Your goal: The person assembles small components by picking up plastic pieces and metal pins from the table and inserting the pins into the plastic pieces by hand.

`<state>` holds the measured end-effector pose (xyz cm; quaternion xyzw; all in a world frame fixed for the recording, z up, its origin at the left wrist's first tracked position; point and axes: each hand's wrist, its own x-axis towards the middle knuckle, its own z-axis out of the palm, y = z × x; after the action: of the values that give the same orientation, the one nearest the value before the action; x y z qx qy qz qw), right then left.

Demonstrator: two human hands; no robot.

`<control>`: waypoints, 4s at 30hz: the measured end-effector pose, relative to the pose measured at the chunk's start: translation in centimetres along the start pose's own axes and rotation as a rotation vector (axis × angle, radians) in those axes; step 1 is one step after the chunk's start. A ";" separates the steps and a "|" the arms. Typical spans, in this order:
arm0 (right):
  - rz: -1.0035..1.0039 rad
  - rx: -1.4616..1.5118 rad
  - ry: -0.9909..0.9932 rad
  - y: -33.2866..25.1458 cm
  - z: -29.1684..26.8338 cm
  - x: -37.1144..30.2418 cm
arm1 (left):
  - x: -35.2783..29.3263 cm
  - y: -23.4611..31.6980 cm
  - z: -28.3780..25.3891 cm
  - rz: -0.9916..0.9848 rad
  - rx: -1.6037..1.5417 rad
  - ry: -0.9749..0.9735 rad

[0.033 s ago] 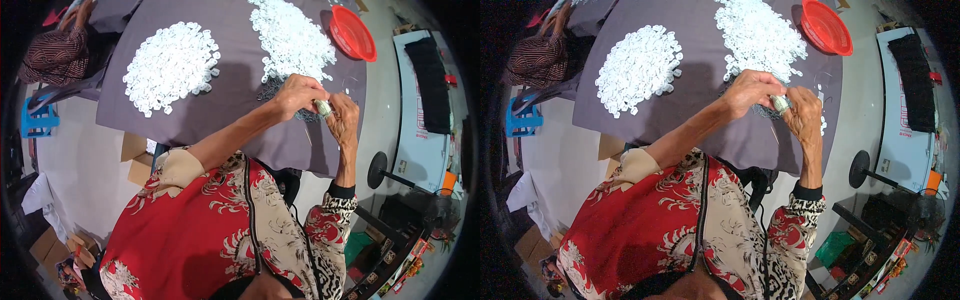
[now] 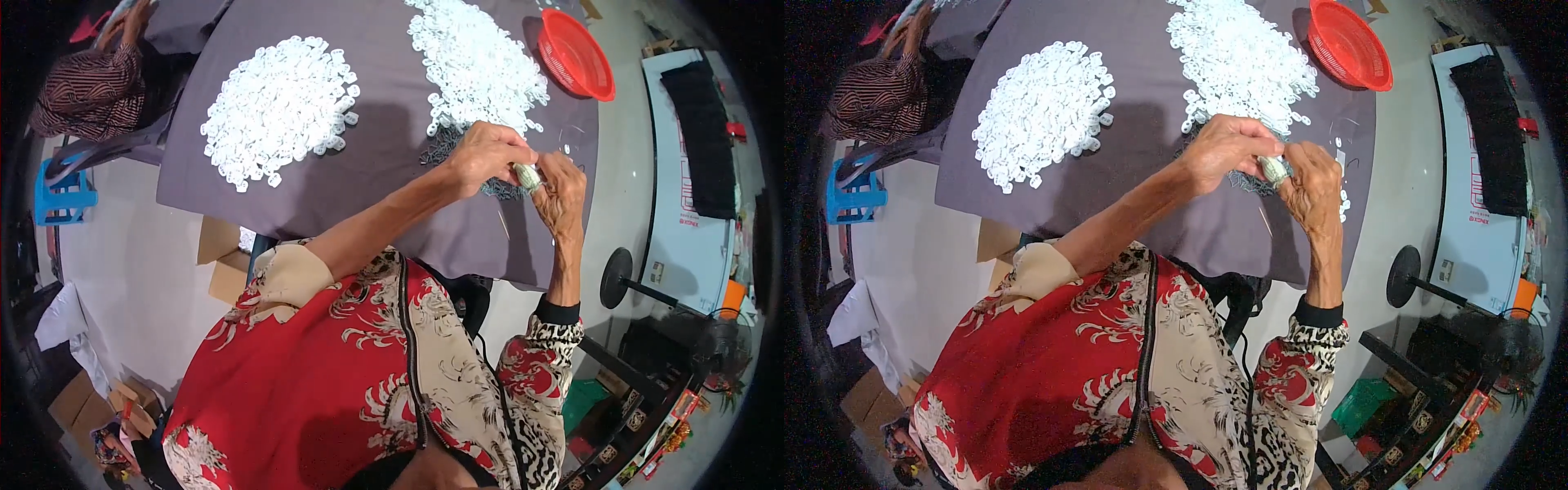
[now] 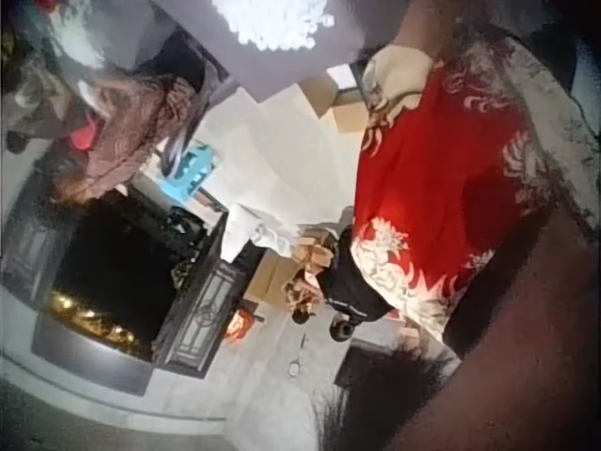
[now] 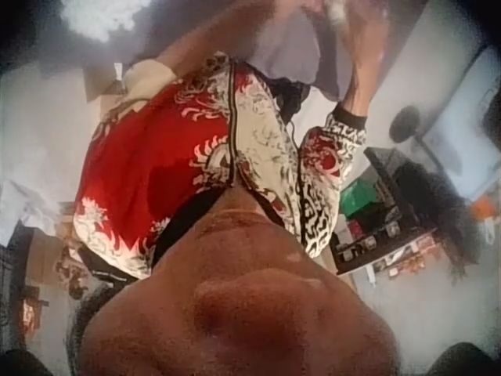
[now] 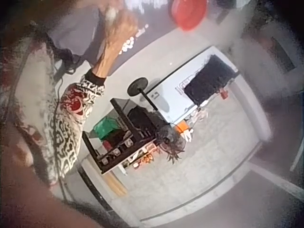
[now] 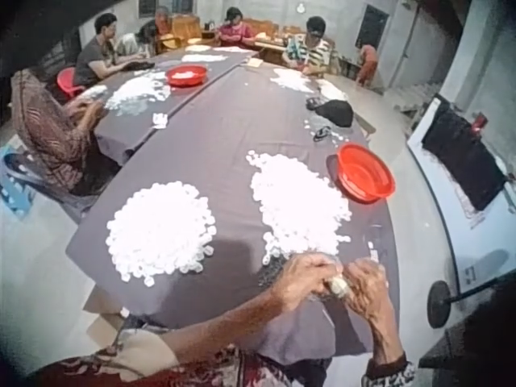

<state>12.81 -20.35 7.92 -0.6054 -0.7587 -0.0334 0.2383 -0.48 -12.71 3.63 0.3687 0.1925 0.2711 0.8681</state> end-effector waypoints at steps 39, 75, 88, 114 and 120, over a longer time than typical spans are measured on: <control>-0.059 -0.012 -0.005 1.5 0.7 -0.7 | -0.3 0.5 0.4 -0.021 0.058 0.037; 0.628 0.815 0.193 -1.9 -1.5 0.1 | -1.6 2.6 1.0 0.077 0.076 -0.036; 0.699 0.785 0.091 -0.7 1.1 -2.1 | -1.2 4.0 -6.2 0.457 0.631 0.154; 0.376 0.193 -0.238 -0.9 6.6 -3.4 | 2.2 -2.1 -11.3 0.577 1.733 0.291; 0.380 0.149 -0.280 -0.5 7.7 -3.4 | 2.0 -1.6 -11.7 0.595 1.554 0.229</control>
<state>10.42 -20.99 -0.13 -0.7166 -0.6573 0.1522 0.1767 -4.62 -6.16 -5.47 0.8673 0.3061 0.3148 0.2346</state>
